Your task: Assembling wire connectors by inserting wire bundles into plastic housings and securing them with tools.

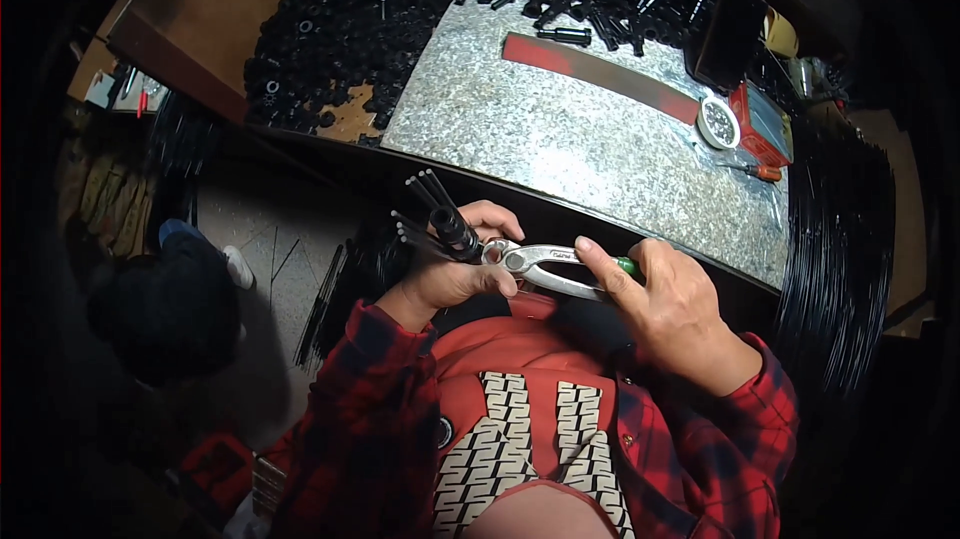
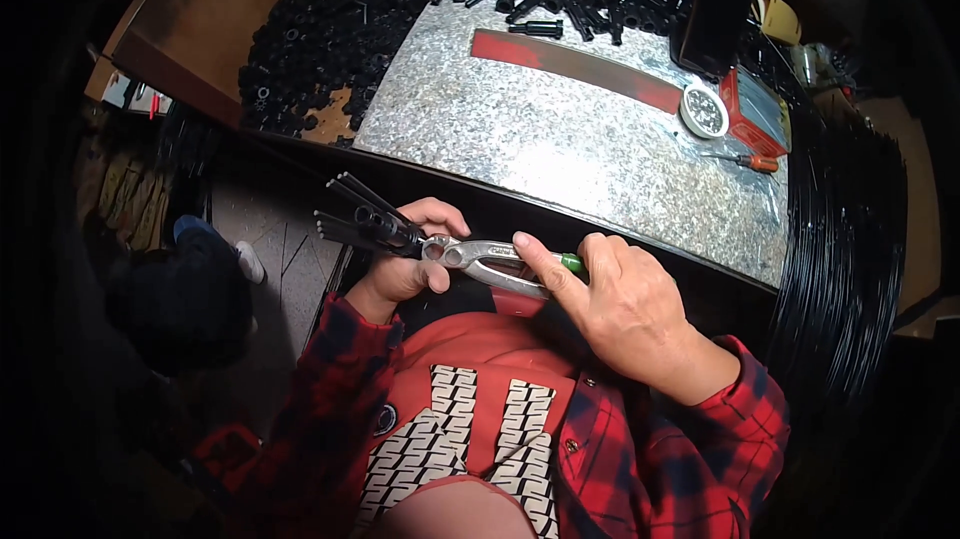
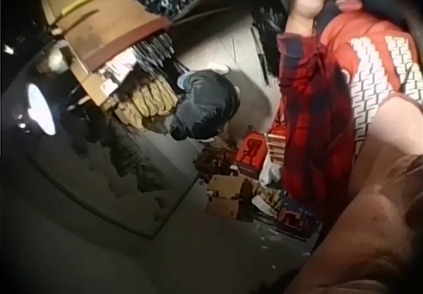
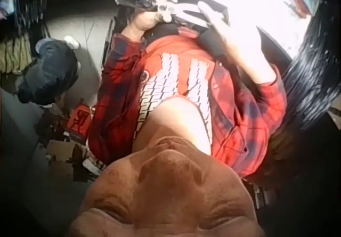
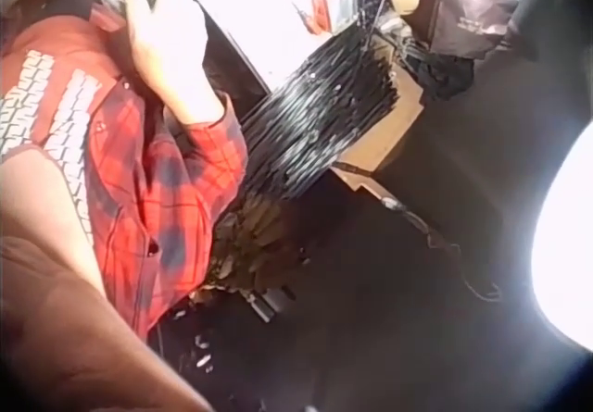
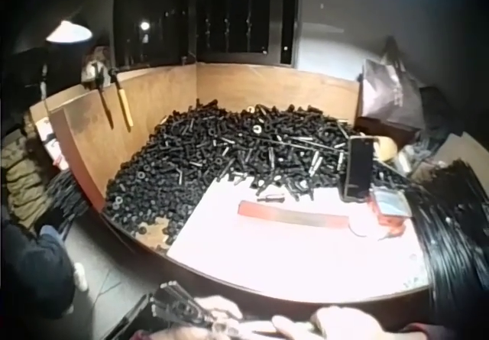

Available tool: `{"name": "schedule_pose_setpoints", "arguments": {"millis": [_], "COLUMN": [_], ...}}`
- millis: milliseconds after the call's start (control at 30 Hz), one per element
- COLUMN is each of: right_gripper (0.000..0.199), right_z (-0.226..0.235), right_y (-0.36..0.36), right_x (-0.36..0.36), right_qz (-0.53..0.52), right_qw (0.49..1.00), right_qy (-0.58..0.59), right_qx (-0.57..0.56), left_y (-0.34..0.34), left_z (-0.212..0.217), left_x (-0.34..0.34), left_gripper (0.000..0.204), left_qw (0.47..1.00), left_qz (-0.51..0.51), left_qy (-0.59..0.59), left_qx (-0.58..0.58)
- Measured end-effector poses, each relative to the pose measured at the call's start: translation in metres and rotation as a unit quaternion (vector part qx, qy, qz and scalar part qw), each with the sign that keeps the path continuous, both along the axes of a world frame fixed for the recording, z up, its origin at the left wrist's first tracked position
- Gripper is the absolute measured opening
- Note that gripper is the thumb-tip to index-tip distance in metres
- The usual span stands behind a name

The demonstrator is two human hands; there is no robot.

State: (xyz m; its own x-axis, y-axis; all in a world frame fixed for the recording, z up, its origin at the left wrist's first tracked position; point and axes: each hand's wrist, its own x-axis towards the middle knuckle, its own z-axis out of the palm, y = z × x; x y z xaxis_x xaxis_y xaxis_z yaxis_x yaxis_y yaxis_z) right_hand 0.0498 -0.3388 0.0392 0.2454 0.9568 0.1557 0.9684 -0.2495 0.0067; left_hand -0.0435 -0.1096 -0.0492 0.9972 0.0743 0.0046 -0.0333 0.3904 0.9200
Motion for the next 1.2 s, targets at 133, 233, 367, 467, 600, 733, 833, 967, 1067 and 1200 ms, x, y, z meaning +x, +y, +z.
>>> {"name": "schedule_pose_setpoints", "arguments": {"millis": [133, 233, 367, 467, 600, 733, 833, 967, 1067, 1200], "right_gripper": [0.058, 0.058, 0.058, 0.058, 0.059, 0.063, 0.064, 0.066, 0.064, 0.052], "right_z": [0.006, 0.008, 0.006, 0.002, -0.004, -0.005, -0.015, -0.043, -0.050, -0.055], "right_y": [-0.006, -0.009, -0.009, -0.009, -0.008, -0.003, -0.009, -0.018, -0.009, -0.011], "right_x": [0.003, 0.002, -0.001, -0.003, -0.001, 0.017, 0.038, 0.056, 0.052, 0.004], "right_qz": [-0.004, -0.011, -0.018, -0.018, -0.024, -0.036, -0.093, -0.184, -0.156, -0.009], "right_qw": [1.000, 1.000, 1.000, 1.000, 0.999, 0.956, 0.952, 0.976, 0.984, 0.962], "right_qy": [0.007, -0.013, 0.009, 0.009, 0.047, 0.290, 0.291, 0.117, -0.012, 0.237], "right_qx": [-0.005, -0.022, 0.005, 0.003, 0.014, 0.012, 0.018, 0.021, 0.080, 0.138], "left_y": [0.002, 0.002, -0.006, -0.005, -0.005, 0.001, 0.015, 0.049, 0.065, 0.067], "left_z": [-0.009, -0.009, 0.001, 0.000, 0.000, -0.004, -0.007, 0.011, 0.021, 0.030], "left_x": [0.009, 0.007, 0.006, 0.008, 0.008, 0.012, 0.018, 0.008, 0.000, 0.006], "left_gripper": [0.056, 0.053, 0.055, 0.037, 0.031, 0.053, 0.096, 0.100, 0.097, 0.085], "left_qw": [0.998, 0.998, 0.999, 0.994, 0.993, 0.997, 0.992, 0.977, 0.961, 0.933], "left_qz": [-0.050, -0.054, -0.024, -0.020, -0.019, -0.008, 0.051, 0.161, 0.227, 0.256], "left_qy": [-0.041, -0.041, 0.003, 0.015, -0.005, -0.059, -0.113, -0.130, -0.130, -0.144], "left_qx": [-0.017, -0.005, 0.045, 0.105, 0.114, 0.045, -0.020, -0.044, -0.087, -0.210]}}
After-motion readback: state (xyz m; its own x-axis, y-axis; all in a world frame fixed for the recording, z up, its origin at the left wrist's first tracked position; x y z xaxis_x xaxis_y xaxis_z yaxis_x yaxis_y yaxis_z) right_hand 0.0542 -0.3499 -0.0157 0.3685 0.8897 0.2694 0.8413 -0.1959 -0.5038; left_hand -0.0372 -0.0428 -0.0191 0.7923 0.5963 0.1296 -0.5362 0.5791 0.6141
